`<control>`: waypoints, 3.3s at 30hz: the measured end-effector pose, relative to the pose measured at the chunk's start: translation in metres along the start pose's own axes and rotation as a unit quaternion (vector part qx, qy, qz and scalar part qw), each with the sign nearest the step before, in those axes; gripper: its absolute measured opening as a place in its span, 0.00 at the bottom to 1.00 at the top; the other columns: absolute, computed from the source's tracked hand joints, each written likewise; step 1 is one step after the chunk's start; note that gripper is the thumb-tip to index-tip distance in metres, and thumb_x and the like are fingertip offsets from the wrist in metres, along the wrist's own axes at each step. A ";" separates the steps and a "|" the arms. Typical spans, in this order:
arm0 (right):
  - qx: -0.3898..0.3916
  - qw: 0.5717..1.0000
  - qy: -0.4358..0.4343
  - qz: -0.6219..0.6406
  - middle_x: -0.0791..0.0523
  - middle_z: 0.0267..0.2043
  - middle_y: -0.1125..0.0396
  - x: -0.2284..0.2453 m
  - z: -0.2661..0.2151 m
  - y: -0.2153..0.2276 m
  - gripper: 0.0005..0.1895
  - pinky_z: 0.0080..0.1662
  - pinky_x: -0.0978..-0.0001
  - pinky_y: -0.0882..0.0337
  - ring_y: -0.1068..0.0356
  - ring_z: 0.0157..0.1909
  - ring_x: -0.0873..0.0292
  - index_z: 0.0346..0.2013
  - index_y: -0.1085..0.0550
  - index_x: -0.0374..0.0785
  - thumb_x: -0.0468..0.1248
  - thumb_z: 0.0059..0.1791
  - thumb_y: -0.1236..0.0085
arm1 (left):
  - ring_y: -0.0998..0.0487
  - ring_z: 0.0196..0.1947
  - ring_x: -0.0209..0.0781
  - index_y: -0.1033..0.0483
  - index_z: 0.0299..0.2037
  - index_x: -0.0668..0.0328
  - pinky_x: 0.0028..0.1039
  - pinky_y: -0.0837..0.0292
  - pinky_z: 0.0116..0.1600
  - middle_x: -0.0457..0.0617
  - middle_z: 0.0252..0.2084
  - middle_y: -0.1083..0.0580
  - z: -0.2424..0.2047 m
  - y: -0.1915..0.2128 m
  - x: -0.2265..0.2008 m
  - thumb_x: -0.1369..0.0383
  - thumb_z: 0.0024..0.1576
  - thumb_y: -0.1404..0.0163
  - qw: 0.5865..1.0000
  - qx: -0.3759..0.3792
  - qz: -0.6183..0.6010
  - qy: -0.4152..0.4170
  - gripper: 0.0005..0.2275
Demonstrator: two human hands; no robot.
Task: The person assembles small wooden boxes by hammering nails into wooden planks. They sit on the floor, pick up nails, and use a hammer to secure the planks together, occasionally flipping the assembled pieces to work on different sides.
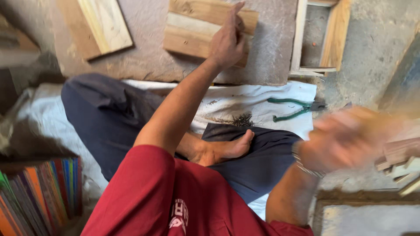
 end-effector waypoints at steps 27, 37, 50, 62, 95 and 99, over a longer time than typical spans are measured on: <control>0.308 0.803 -0.421 0.287 0.42 0.76 0.43 -0.002 -0.152 -0.094 0.33 0.72 0.62 0.42 0.43 0.77 0.48 0.74 0.41 0.31 0.33 0.55 0.43 | 0.25 0.47 0.60 0.34 0.57 0.59 0.43 0.26 0.46 0.59 0.50 0.29 -0.039 0.030 -0.016 0.68 0.56 0.43 0.974 0.143 0.113 -0.136 0.20; 0.309 0.759 -0.469 0.329 0.45 0.74 0.40 -0.015 -0.144 -0.097 0.33 0.67 0.63 0.33 0.37 0.74 0.49 0.74 0.40 0.37 0.35 0.54 0.44 | 0.20 0.42 0.55 0.22 0.44 0.57 0.43 0.23 0.42 0.54 0.45 0.24 -0.169 -0.056 -0.030 0.60 0.51 0.43 0.829 0.506 0.235 -0.042 0.14; 0.323 0.766 -0.467 0.301 0.45 0.70 0.36 -0.016 -0.141 -0.094 0.33 0.62 0.61 0.28 0.31 0.67 0.47 0.74 0.40 0.43 0.37 0.53 0.43 | 0.20 0.40 0.52 0.19 0.37 0.50 0.42 0.24 0.43 0.50 0.42 0.24 -0.171 -0.055 -0.045 0.61 0.56 0.48 0.854 0.457 0.248 0.034 0.07; 0.407 0.765 -0.426 0.260 0.43 0.65 0.33 -0.010 -0.109 -0.036 0.32 0.59 0.58 0.30 0.31 0.64 0.44 0.71 0.37 0.43 0.38 0.53 0.43 | 0.19 0.38 0.50 0.19 0.41 0.60 0.36 0.23 0.42 0.55 0.40 0.21 -0.168 -0.006 -0.038 0.71 0.58 0.43 0.960 0.253 0.073 0.098 0.05; 0.348 0.606 -0.619 0.358 0.63 0.29 0.37 0.001 -0.120 -0.037 0.35 0.24 0.78 0.35 0.40 0.23 0.72 0.75 0.42 0.42 0.31 0.54 0.44 | 0.21 0.31 0.31 0.20 0.46 0.61 0.23 0.23 0.38 0.46 0.35 0.21 0.014 0.004 0.008 0.74 0.61 0.40 0.994 0.066 0.071 -0.055 0.06; 0.359 0.602 -0.622 0.350 0.64 0.30 0.36 0.000 -0.117 -0.043 0.35 0.24 0.78 0.34 0.40 0.22 0.73 0.76 0.43 0.42 0.31 0.54 0.44 | 0.19 0.32 0.29 0.20 0.47 0.60 0.22 0.20 0.36 0.46 0.37 0.19 0.016 0.005 0.013 0.73 0.62 0.40 0.992 0.078 0.072 -0.066 0.06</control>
Point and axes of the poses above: each hand's wrist, its own z-axis towards the middle knuckle, its own y-axis out of the back of the hand, x = y × z, the point moved 1 cm from there along z, towards the middle knuckle
